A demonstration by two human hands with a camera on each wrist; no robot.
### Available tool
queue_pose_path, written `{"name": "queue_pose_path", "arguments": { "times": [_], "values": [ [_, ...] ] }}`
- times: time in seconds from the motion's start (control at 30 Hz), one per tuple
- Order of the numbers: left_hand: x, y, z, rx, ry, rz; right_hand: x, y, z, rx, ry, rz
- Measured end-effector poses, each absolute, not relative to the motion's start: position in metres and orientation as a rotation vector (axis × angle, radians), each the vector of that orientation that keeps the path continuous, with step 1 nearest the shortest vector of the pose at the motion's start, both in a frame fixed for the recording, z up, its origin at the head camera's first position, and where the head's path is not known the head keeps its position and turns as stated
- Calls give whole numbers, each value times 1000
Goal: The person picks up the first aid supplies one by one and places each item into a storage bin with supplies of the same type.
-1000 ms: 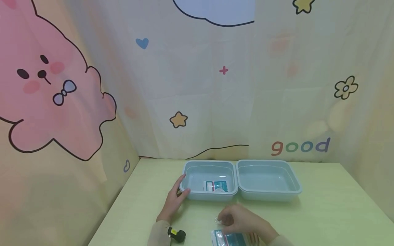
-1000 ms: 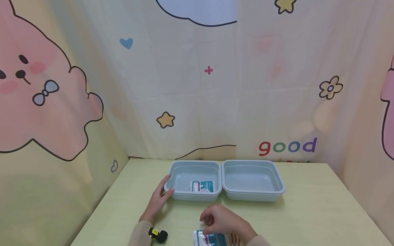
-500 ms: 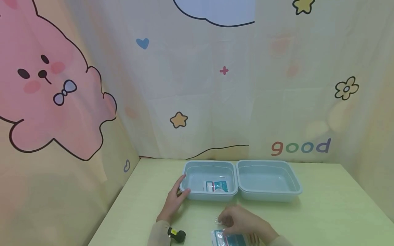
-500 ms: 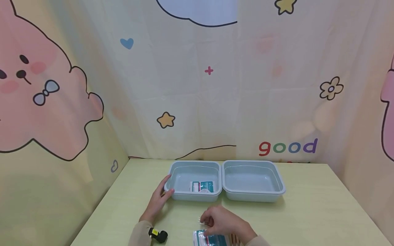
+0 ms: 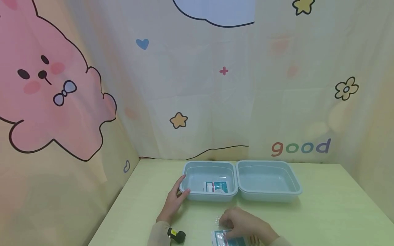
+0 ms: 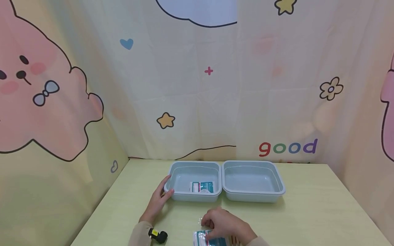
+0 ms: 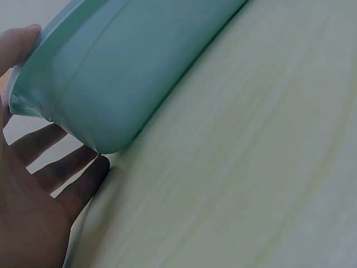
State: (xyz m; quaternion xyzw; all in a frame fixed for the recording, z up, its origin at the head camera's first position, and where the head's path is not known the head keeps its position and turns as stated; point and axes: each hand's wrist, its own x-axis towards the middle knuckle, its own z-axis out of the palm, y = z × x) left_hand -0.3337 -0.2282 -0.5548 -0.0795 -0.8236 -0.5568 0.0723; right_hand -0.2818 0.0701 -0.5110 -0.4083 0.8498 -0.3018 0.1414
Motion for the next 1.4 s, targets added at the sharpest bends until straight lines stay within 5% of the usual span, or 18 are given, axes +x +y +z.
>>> {"name": "queue_pose_path", "arguments": {
  "times": [1.4],
  "values": [
    [-336,-227,-557,-261,-2458,-1685,-274,62,-510,-1132,2504,-583]
  ]
}}
